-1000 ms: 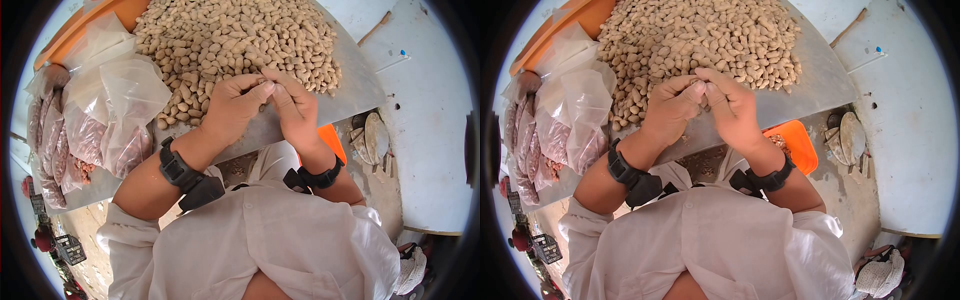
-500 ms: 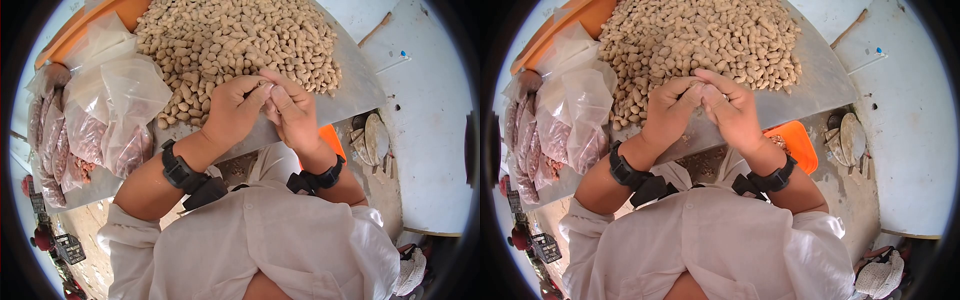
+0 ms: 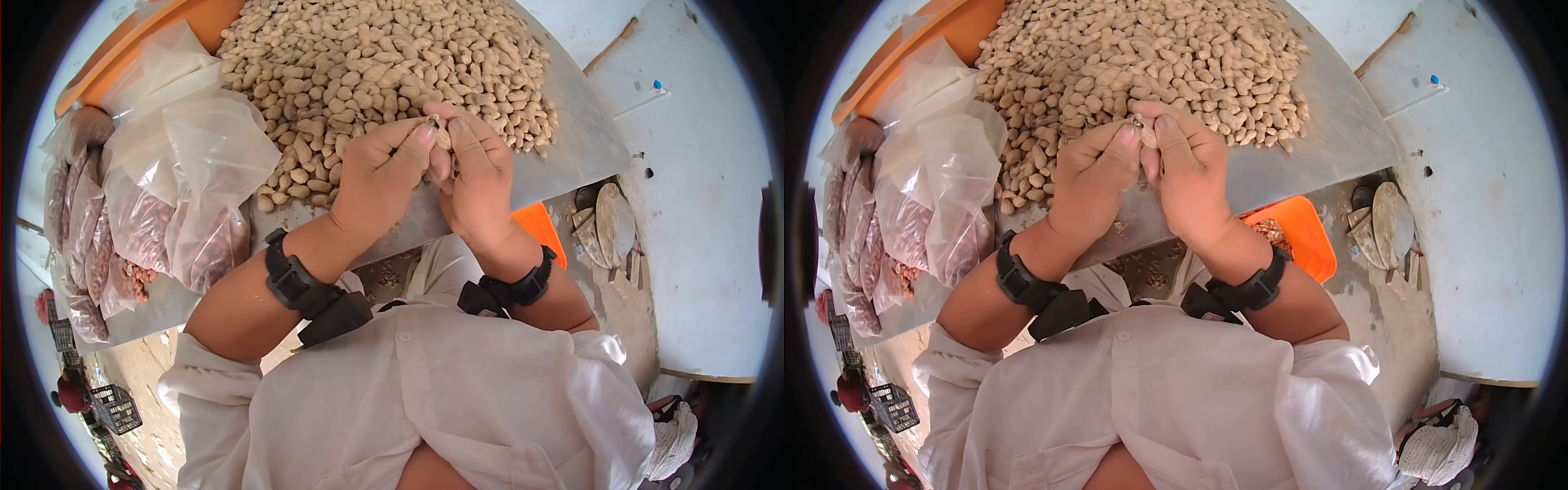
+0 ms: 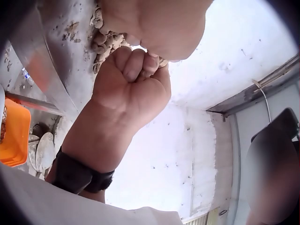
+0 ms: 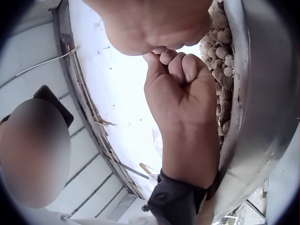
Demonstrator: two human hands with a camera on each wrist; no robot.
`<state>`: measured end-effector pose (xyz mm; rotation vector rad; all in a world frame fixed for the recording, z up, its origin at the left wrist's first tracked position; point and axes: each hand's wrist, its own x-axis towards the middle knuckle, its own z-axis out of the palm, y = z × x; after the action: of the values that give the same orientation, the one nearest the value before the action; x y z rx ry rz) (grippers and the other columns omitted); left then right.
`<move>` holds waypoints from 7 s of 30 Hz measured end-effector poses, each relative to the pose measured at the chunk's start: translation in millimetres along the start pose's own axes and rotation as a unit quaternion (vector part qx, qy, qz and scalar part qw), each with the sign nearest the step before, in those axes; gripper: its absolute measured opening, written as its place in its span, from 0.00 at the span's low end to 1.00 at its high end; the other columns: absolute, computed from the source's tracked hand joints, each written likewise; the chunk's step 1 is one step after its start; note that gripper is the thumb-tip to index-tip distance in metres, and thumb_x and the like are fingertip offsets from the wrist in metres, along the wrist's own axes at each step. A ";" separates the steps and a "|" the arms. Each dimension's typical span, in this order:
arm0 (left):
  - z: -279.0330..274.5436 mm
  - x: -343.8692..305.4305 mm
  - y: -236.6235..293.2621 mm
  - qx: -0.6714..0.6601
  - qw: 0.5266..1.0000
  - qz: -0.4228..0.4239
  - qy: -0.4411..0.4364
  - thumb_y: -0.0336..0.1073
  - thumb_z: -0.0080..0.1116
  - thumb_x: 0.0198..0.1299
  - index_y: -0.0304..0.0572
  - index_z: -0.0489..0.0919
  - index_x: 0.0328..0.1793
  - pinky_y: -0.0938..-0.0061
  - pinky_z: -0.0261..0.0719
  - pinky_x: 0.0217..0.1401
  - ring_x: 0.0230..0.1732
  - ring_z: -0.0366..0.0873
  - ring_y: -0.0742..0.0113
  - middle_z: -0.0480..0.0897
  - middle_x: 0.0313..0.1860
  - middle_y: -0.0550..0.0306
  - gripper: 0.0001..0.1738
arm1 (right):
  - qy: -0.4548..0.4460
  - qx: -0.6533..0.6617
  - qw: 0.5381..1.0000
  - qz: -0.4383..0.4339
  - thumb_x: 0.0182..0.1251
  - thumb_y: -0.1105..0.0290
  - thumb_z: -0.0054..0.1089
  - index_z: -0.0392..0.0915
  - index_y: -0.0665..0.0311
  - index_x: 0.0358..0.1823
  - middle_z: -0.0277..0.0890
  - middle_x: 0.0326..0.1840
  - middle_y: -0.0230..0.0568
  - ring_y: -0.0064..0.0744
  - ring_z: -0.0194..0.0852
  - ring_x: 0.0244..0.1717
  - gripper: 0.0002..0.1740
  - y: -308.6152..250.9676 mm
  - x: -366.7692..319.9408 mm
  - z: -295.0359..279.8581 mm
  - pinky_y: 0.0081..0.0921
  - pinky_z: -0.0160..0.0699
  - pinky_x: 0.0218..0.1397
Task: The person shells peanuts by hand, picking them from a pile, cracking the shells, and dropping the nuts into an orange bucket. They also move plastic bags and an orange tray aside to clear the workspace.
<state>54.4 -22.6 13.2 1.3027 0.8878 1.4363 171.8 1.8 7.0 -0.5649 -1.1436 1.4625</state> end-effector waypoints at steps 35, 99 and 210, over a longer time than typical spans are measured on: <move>-13.3 8.8 -14.7 -0.363 0.914 -0.172 -0.059 0.33 0.51 0.60 0.37 0.76 0.34 0.86 0.56 0.19 0.18 0.59 0.82 0.72 0.25 0.65 0.07 | -0.027 -0.209 0.977 -0.033 0.70 0.71 0.44 0.74 0.70 0.46 0.73 0.29 0.33 0.15 0.65 0.29 0.12 -13.8 9.2 -16.8 0.14 0.67 0.33; -15.3 7.6 -24.2 -0.425 0.884 -0.188 -0.055 0.35 0.43 0.65 0.35 0.74 0.39 0.86 0.57 0.19 0.17 0.58 0.80 0.71 0.24 0.61 0.11 | -0.052 -0.168 0.982 -0.071 0.62 0.77 0.55 0.74 0.68 0.30 0.75 0.26 0.34 0.15 0.66 0.26 0.03 -2.5 7.3 -13.3 0.14 0.64 0.28; -15.9 7.6 -21.7 -0.420 0.875 -0.235 -0.046 0.34 0.42 0.65 0.40 0.70 0.35 0.85 0.59 0.18 0.15 0.60 0.80 0.68 0.24 0.64 0.08 | -0.157 -0.385 0.875 -0.247 0.57 0.80 0.58 0.77 0.65 0.45 0.71 0.28 0.36 0.27 0.69 0.29 0.13 -14.0 7.0 -22.0 0.19 0.69 0.30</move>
<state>43.0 -8.2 -7.8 0.4421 0.3741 1.1384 195.4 14.1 12.0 -0.5121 -1.9842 0.6218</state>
